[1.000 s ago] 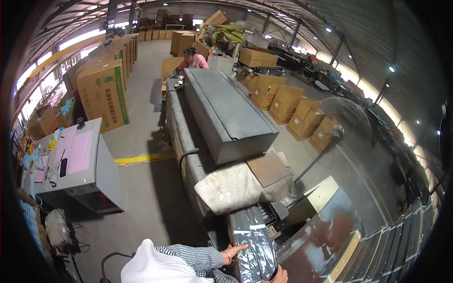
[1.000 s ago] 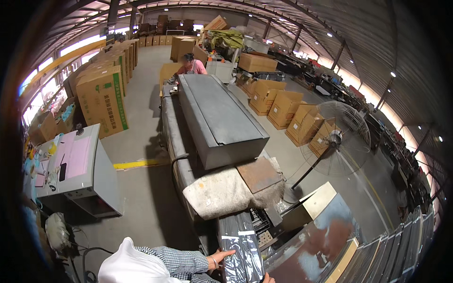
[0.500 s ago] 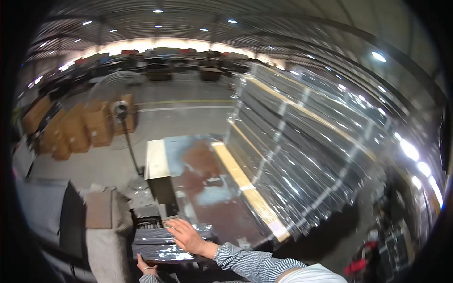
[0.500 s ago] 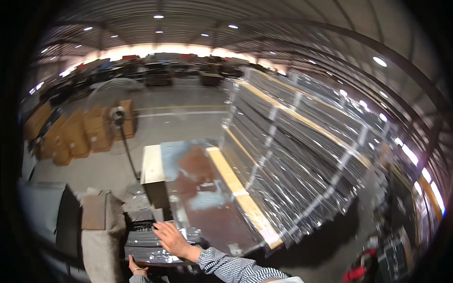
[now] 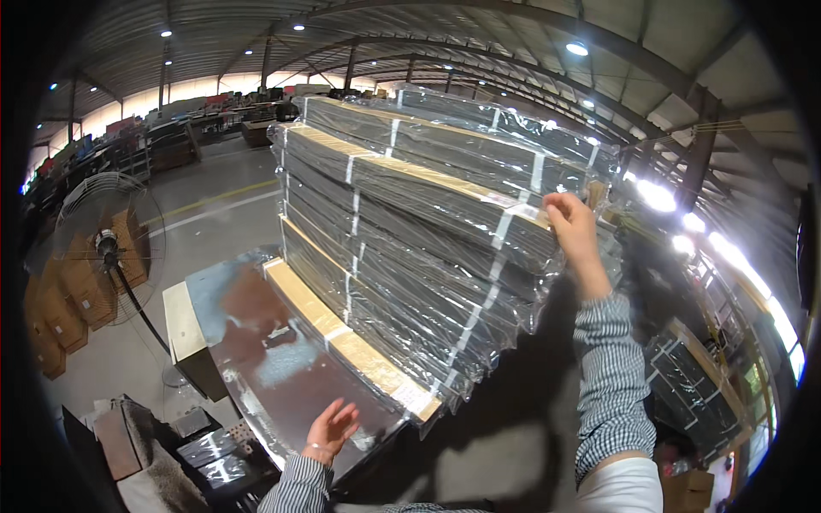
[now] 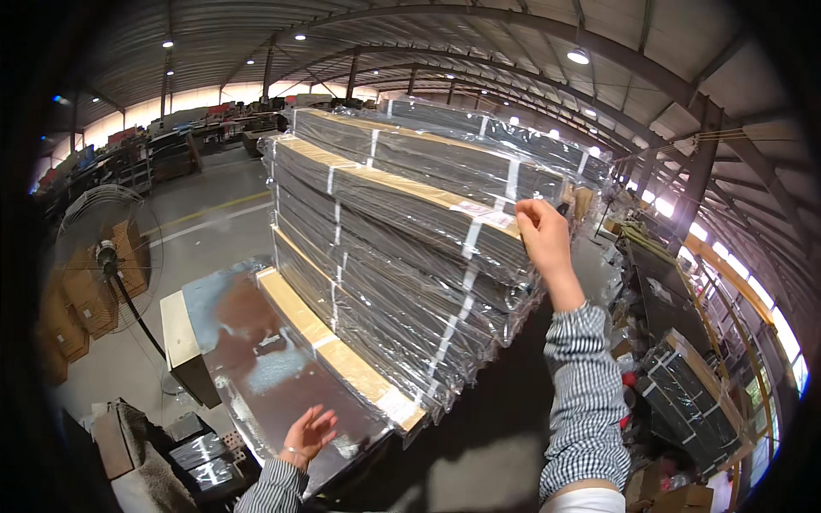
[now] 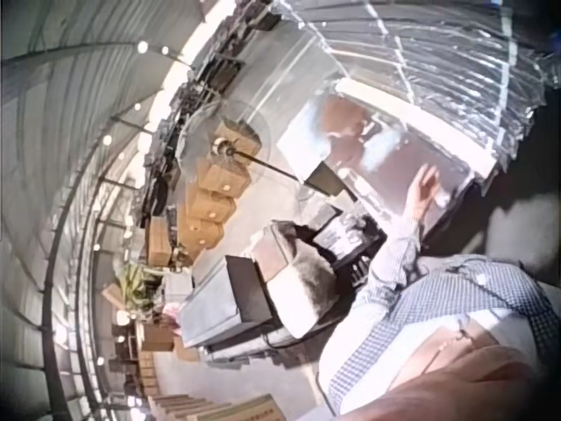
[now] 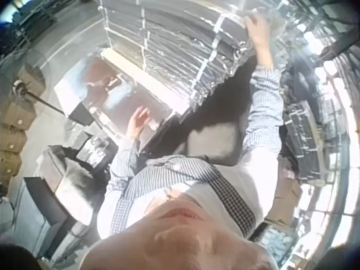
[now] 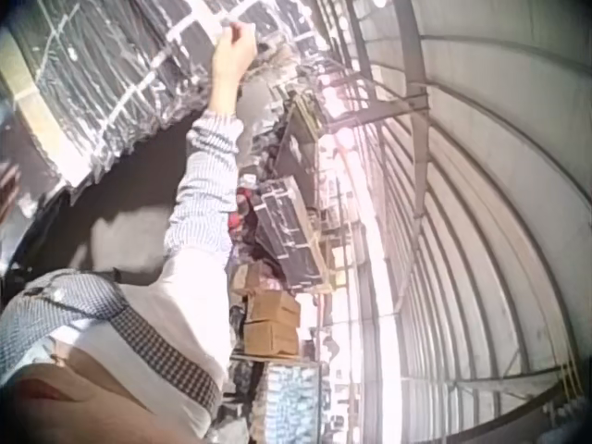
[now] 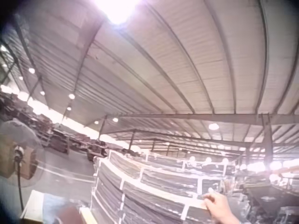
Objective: The recorder is moving long, flat, wrapped construction or building materials from a stack onto a conveyor or table.
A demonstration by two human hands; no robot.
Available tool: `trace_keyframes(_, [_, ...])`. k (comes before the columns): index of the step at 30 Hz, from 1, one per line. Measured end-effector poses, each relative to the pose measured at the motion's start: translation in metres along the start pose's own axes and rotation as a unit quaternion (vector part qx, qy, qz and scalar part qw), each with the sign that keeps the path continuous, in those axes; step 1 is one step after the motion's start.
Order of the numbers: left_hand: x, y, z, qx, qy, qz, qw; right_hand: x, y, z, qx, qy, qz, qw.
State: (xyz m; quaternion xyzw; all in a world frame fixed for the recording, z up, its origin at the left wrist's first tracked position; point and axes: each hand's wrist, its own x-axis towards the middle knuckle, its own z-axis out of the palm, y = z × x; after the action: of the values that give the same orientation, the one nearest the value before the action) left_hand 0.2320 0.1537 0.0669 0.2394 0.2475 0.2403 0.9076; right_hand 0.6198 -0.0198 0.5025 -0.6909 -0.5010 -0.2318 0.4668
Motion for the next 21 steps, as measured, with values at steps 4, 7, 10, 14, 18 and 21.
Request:
trace_keyframes(4, [0.025, 0.032, 0.129, 0.070, -0.149, 0.080, 0.983, 0.013, 0.024, 0.007, -0.092, -0.126, -0.065, 0.986])
trace_keyframes(7, [0.022, 0.055, 0.213, 0.039, -0.213, 0.144, 0.966, 0.000, -0.005, 0.008, 0.000, -0.180, -0.017, 0.983])
trace_keyframes(10, [0.024, 0.087, 0.252, -0.051, -0.266, 0.170, 0.947, 0.022, 0.006, -0.014, 0.039, -0.001, -0.040, 0.998])
trace_keyframes(14, [0.033, 0.113, 0.291, -0.174, -0.217, 0.157, 0.948, 0.114, 0.102, -0.066, 0.121, 0.099, 0.075, 0.985])
trace_keyframes(18, [0.038, 0.126, 0.246, -0.169, -0.177, 0.196, 0.950, 0.125, 0.094, -0.031, 0.217, -0.047, 0.183, 0.958])
trace_keyframes(21, [0.010, 0.126, 0.222, -0.350, -0.342, 0.142, 0.861, 0.054, 0.033, 0.028, 0.425, -0.198, 0.115, 0.876])
